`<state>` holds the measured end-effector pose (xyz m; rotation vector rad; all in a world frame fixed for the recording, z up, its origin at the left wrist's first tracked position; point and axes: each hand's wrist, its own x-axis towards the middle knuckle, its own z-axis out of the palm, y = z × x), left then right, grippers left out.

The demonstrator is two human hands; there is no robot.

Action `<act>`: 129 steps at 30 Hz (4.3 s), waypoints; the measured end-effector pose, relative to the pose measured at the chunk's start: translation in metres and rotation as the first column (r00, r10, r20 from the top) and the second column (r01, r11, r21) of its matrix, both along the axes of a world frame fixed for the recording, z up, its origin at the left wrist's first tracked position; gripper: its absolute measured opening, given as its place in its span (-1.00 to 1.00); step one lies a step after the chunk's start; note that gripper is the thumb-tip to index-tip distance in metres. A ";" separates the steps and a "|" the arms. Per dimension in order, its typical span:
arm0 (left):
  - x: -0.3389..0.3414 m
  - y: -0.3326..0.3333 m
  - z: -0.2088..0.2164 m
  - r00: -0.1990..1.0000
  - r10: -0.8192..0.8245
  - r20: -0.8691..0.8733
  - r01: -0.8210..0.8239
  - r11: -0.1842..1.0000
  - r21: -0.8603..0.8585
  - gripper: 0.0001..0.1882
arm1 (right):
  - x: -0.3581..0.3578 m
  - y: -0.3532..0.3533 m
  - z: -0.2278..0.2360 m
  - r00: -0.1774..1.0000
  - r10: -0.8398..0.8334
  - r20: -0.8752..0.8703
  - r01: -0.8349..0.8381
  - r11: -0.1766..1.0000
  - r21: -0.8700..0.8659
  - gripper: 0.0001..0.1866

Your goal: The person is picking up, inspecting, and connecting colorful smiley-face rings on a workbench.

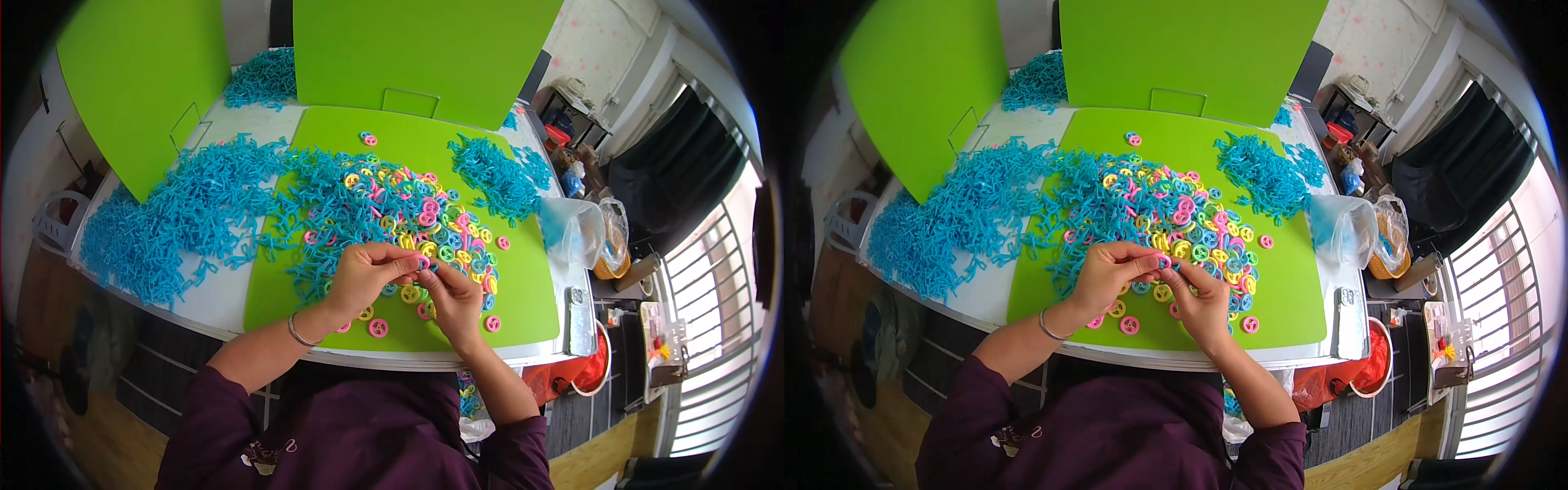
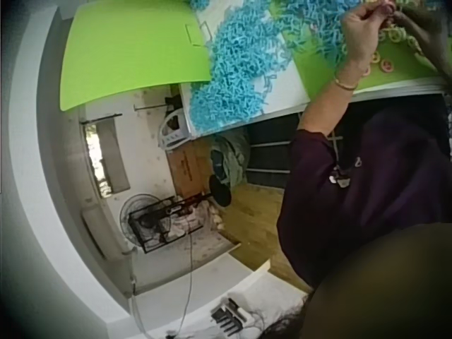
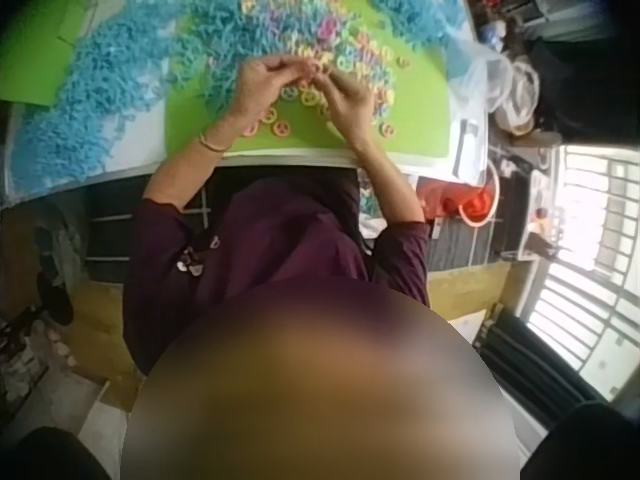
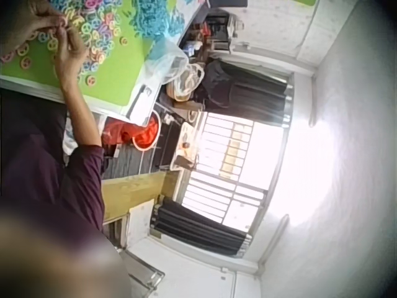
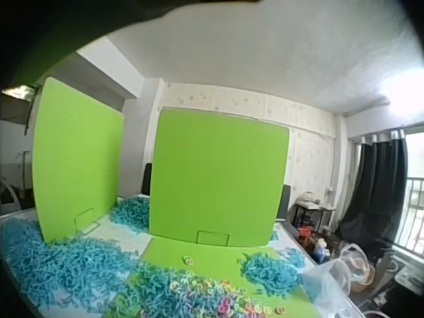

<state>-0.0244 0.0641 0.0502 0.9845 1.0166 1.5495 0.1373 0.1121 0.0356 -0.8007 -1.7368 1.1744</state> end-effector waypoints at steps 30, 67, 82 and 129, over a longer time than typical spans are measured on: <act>-0.034 0.002 0.017 0.706 -0.163 -0.689 0.025 0.978 -0.205 -0.82 | 0.021 0.018 0.019 0.988 0.110 0.107 -0.153 0.705 0.692 -0.77; -0.019 0.004 -0.009 0.948 -0.316 -0.036 0.300 0.927 -0.225 -0.80 | 0.011 0.008 0.015 0.928 0.323 -0.185 -0.366 0.881 -0.301 -0.87; -0.012 0.000 -0.001 0.965 -0.255 -0.067 0.232 0.941 -0.247 -0.81 | 0.014 0.010 0.008 0.927 0.338 -0.163 -0.370 0.895 -0.251 -0.90; 0.002 -0.005 0.005 0.876 0.036 -0.481 -0.054 0.998 -0.023 -0.76 | 0.010 0.014 0.013 0.891 0.170 -0.422 -0.378 0.792 -0.479 -0.78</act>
